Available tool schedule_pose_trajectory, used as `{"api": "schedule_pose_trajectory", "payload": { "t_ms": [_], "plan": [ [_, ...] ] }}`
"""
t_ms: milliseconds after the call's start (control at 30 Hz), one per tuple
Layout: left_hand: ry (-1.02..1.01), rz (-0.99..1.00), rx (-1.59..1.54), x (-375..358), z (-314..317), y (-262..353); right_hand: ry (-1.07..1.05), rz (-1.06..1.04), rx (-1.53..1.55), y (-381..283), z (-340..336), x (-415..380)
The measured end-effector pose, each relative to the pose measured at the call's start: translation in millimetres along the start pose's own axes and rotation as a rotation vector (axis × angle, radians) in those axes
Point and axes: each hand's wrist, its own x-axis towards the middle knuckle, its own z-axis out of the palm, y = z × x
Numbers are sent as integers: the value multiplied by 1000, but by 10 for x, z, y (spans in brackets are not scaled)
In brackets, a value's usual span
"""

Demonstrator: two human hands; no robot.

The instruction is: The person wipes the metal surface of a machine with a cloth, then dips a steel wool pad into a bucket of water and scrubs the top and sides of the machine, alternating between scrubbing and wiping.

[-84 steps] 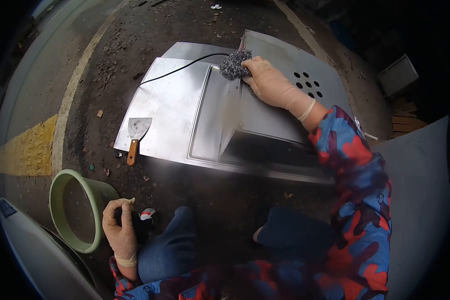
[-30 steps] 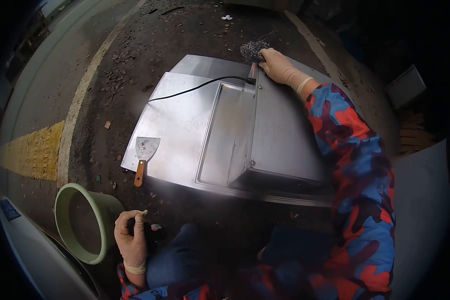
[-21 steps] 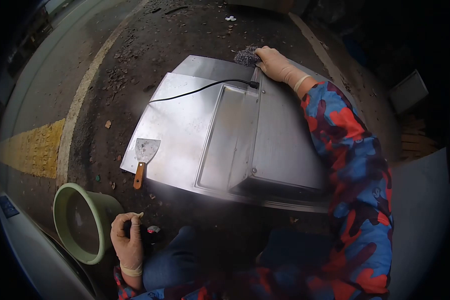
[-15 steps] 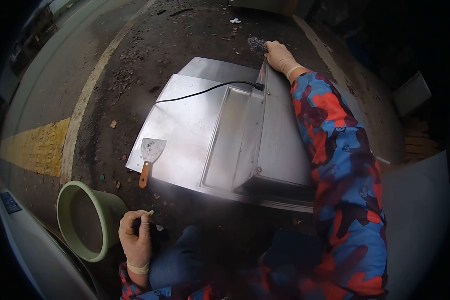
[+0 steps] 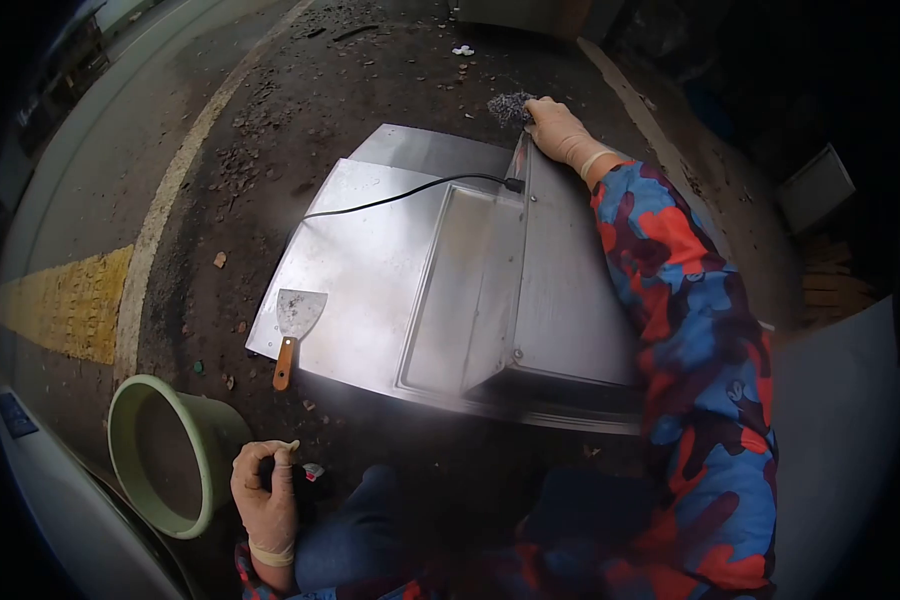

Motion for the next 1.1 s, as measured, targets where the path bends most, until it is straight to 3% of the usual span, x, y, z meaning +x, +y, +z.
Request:
{"api": "schedule_pose_trajectory", "payload": {
  "t_ms": [200,267,467,533,633,767,967,1100],
  "plan": [
    [-43,77,95,3,-3,-13,-4,320,-39,156,116,362],
    [-84,92,115,10,-34,10,21,313,-35,177,95,251],
    [-4,32,-23,18,-86,-49,-16,-55,16,67,-58,-246],
    [-2,5,-2,25,-104,-77,6,-82,11,121,3,-73],
    [11,15,-7,19,-58,-38,31,111,-14,106,72,188],
    [-24,35,30,1,-13,15,40,218,-17,253,86,162],
    [-23,38,-29,-31,-127,-28,21,507,-134,1299,-161,-1008],
    [-47,-2,-47,-41,-226,-2,-30,654,-138,1404,-357,-1466]
  ]
}}
